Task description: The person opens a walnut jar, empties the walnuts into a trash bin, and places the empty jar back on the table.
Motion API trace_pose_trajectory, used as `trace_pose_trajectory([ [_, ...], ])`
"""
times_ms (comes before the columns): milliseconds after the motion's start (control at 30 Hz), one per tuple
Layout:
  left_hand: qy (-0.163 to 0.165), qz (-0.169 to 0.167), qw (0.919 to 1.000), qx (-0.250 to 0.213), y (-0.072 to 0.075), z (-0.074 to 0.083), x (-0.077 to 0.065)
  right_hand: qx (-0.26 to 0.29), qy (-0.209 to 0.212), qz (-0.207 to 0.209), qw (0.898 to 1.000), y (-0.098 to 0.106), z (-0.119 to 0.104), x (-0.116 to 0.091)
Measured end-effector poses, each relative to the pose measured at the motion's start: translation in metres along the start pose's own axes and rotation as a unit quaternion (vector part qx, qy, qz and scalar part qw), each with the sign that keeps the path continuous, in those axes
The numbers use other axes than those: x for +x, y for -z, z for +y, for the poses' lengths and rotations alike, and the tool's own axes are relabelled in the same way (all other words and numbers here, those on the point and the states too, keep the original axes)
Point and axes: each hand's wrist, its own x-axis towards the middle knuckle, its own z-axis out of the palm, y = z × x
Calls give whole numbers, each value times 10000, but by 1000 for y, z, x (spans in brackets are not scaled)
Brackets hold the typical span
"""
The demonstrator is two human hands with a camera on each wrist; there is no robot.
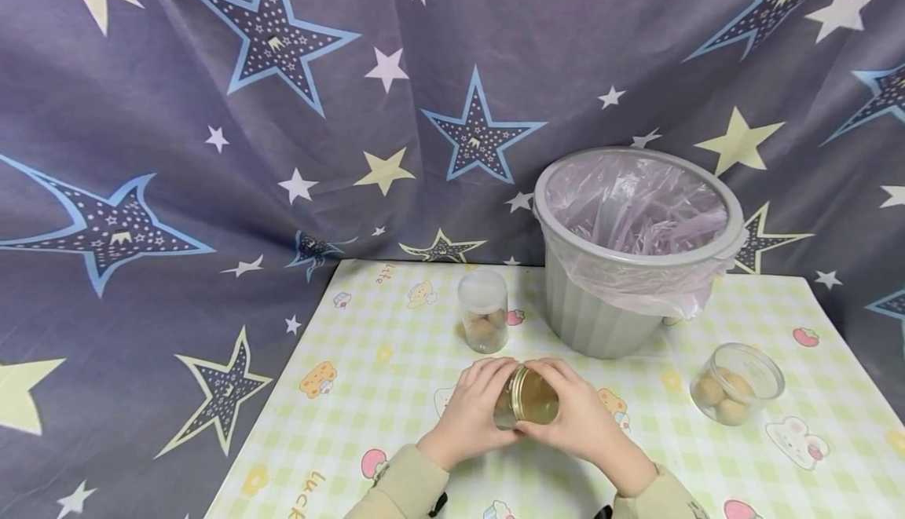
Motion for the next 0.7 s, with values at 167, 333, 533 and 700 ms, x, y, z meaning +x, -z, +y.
trace_pose_trajectory([
  [167,-195,-41,9993,316,-1,-1,0,309,-172,28,9994,1,2,-1],
  [333,-301,120,9980,541,-6,-1,0,430,-226,49,9988,1,3,-2],
  [533,-364,338,9963,704,-8,-1,2,685,-322,26,9971,2,5,-2],
  [700,-344,313,9959,776,-7,-2,4,1080,-333,2,9936,1,9,-3],
])
